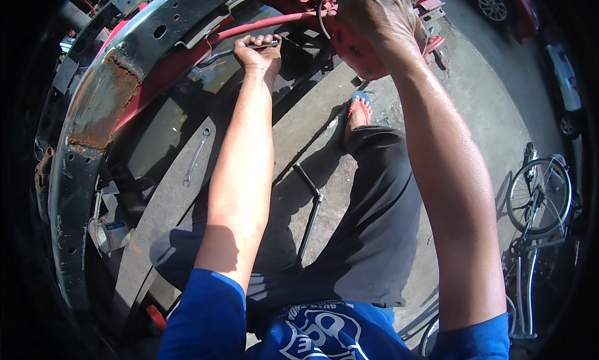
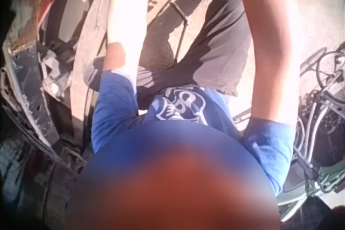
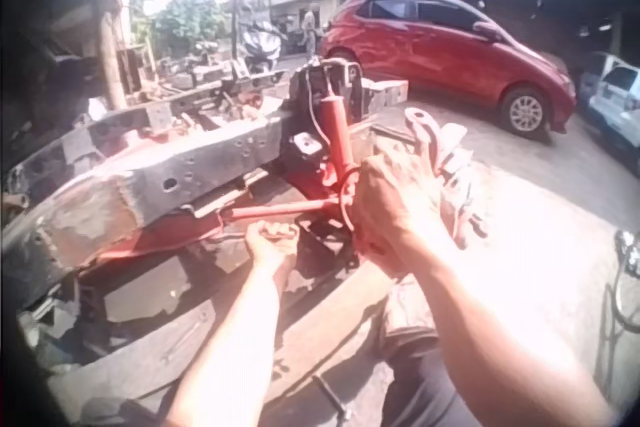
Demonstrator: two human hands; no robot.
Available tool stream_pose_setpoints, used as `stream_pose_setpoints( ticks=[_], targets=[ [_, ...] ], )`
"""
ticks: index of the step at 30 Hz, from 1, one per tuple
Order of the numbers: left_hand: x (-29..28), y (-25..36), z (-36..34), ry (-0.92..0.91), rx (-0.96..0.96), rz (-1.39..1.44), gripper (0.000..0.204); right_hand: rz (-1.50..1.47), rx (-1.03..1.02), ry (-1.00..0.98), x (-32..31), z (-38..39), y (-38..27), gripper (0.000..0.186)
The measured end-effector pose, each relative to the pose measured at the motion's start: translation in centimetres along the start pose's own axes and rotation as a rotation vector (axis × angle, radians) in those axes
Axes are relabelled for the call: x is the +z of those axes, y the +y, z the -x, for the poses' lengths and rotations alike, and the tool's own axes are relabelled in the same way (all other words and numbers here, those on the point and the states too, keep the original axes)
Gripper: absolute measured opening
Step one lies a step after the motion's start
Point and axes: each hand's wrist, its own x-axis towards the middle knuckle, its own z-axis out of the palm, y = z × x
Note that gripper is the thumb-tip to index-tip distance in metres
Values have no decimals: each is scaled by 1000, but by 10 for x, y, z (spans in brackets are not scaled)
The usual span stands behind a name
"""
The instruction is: The person uses a wrench to tighten bolts on a red metal vehicle frame component. They repeatedly reposition the wrench and adjust their grip to secure the fasteners on the frame.
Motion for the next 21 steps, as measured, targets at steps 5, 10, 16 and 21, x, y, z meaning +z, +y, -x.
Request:
stream_pose_setpoints(
  ticks=[5, 10, 16, 21],
  targets=[
    [18, 3, 20, 135, -37, -76, 27, 18, -6, 6, -6, -2, -3, 16],
    [0, 33, 84, 70, -133, -301, 39, 63, -92, 98, -9, 8, 0, 15],
    [-9, 64, 117, -21, -276, -281, 33, 117, -125, 29, -2, 5, 1, 23],
    [-18, 56, 98, -140, -201, -430, 20, 42, -57, -19, -3, 8, 5, 22]
  ],
)
